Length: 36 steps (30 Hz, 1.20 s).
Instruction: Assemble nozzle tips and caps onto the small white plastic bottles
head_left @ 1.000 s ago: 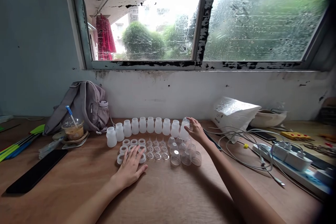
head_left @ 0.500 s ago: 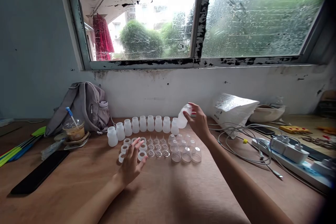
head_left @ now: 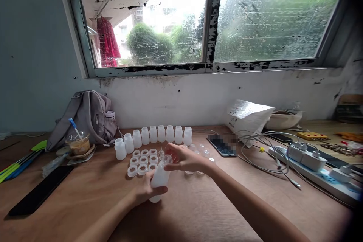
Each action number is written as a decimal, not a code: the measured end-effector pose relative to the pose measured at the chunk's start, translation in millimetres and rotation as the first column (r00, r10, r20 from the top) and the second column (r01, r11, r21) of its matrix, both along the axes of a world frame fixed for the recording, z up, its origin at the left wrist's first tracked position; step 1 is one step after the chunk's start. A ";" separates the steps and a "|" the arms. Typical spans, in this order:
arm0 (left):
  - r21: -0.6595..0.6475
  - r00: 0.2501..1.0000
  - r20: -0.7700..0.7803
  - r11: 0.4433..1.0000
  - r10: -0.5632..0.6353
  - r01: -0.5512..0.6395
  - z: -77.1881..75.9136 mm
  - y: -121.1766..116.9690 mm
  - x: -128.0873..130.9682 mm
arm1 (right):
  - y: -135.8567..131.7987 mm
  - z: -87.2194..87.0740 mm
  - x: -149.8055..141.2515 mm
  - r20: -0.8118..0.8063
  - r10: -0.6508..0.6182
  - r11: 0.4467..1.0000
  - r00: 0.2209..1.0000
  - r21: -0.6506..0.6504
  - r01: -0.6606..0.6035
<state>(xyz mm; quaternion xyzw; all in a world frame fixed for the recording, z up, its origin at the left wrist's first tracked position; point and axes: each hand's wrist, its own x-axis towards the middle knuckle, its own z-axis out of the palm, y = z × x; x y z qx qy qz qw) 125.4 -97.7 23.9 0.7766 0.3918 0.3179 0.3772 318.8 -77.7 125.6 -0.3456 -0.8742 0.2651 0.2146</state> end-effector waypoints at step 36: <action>-0.561 0.906 0.421 0.772 -0.045 0.299 3.3 4.5 -13.7 | -21.9 -67.1 69.1 0.314 -0.225 0.974 0.922 0.085 0.209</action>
